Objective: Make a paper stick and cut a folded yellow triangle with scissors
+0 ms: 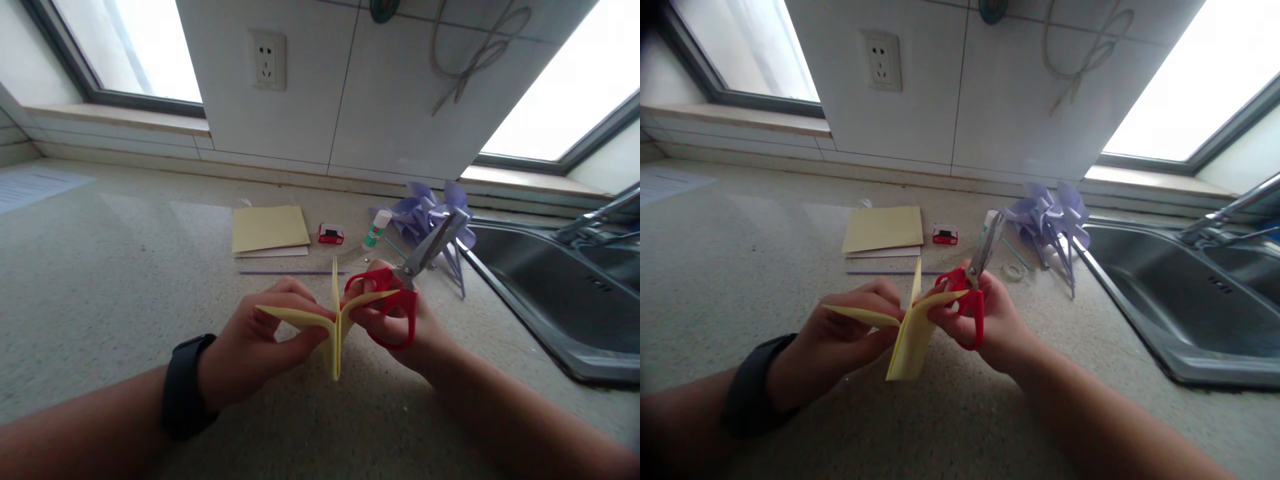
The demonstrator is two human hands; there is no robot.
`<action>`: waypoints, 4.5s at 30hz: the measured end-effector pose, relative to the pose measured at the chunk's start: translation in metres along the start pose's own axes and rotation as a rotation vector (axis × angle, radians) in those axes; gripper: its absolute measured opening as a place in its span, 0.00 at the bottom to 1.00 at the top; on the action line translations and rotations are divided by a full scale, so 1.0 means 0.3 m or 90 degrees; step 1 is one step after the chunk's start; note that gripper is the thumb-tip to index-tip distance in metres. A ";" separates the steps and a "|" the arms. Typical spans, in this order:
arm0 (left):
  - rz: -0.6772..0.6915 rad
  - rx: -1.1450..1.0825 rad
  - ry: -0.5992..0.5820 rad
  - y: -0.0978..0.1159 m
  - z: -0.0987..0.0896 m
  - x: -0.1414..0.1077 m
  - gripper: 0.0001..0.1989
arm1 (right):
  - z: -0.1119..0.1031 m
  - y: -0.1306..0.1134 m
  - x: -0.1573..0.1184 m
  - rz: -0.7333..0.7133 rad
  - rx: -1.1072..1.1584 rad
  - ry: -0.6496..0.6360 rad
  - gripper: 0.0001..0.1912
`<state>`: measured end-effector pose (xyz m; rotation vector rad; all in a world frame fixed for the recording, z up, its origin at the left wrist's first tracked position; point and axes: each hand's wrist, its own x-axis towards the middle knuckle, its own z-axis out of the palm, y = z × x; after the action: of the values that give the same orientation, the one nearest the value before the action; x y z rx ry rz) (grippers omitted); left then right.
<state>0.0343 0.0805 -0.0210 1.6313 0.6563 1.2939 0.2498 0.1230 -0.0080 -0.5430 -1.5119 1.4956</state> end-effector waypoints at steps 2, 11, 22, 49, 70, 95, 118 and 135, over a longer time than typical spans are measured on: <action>0.008 0.012 0.000 0.003 0.000 -0.001 0.13 | -0.002 0.003 -0.002 0.000 0.013 -0.006 0.10; 0.029 0.026 0.002 0.002 0.001 0.001 0.14 | -0.005 0.002 0.002 0.002 0.027 -0.015 0.11; -0.054 -0.117 0.017 0.006 0.024 0.008 0.04 | -0.009 -0.001 -0.001 0.023 0.043 -0.039 0.11; -0.324 -0.475 -0.008 0.004 0.019 0.015 0.04 | -0.041 -0.023 0.006 0.001 -0.024 -0.093 0.13; -0.385 -0.420 -0.193 -0.012 -0.079 0.044 0.03 | -0.243 -0.220 0.007 0.270 -0.350 -0.477 0.30; -0.475 -0.370 -0.369 -0.002 -0.067 0.058 0.04 | -0.119 -0.160 0.008 0.380 -0.273 -0.557 0.30; -0.474 -0.395 -0.368 -0.013 -0.069 0.055 0.05 | -0.115 -0.150 -0.011 0.335 -0.282 -0.509 0.29; -0.475 -0.375 -0.362 -0.011 -0.070 0.053 0.05 | -0.125 -0.150 -0.006 0.349 -0.309 -0.517 0.28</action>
<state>0.0196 0.1021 -0.0163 1.0213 0.4028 0.3806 0.2944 0.1343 0.0283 -0.7123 -2.5495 1.8921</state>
